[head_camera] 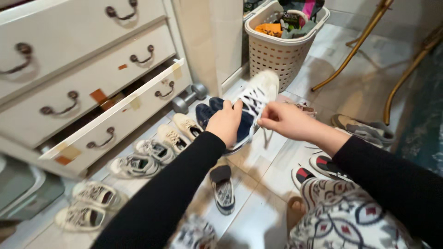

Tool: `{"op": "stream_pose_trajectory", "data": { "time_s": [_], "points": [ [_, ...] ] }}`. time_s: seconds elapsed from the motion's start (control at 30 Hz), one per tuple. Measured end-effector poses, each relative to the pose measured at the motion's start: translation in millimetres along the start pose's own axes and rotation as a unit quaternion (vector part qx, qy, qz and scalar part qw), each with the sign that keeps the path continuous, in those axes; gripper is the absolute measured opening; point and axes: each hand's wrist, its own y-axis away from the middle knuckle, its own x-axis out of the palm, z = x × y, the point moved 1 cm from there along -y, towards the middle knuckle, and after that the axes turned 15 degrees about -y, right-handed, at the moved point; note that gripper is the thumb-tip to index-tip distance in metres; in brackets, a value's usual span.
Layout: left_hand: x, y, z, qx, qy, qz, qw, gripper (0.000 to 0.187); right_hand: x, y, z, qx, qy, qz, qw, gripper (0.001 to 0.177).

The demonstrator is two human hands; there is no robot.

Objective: The person sits on the floor and laces a white sneaker with white laces. They thread the laces through the eyelets and tie a knot, then adjust the laces and the shoe tongue.

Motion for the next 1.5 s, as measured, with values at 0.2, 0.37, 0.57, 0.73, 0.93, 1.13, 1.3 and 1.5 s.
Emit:
{"op": "stream_pose_trajectory", "data": {
  "time_s": [0.2, 0.37, 0.57, 0.73, 0.93, 1.13, 1.3, 1.5],
  "points": [
    [-59, 43, -28, -0.087, -0.028, -0.109, 0.99, 0.064, 20, 44, 26, -0.08, -0.171, -0.111, 0.976, 0.02],
    [-69, 48, -19, -0.048, -0.064, -0.232, 0.969, 0.052, -1, 57, 33, -0.172, -0.092, -0.098, 0.976, 0.013],
    [-58, 40, 1, -0.045, -0.027, -0.206, 0.977, 0.054, 7, 39, 36, -0.142, 0.019, -0.084, 0.986, 0.013],
    [-54, 35, 17, -0.065, -0.026, -0.224, 0.972, 0.058, -5, 36, 23, -0.144, -0.099, -0.022, 0.984, 0.018],
    [-50, 37, 9, -0.017, -0.021, -0.239, 0.971, 0.054, -8, 40, 11, -0.142, -0.135, -0.028, 0.98, 0.019],
    [-43, 35, -9, -0.033, 0.002, -0.221, 0.975, 0.061, 10, 41, 32, -0.081, -0.046, -0.12, 0.988, 0.023],
    [-43, 31, -7, -0.046, -0.011, -0.225, 0.973, 0.06, 15, 37, 49, -0.034, -0.047, -0.146, 0.988, 0.015],
    [-39, 34, 0, -0.048, -0.006, -0.198, 0.979, 0.06, 11, 34, 47, -0.066, -0.048, -0.096, 0.992, 0.01]
  ]
}}
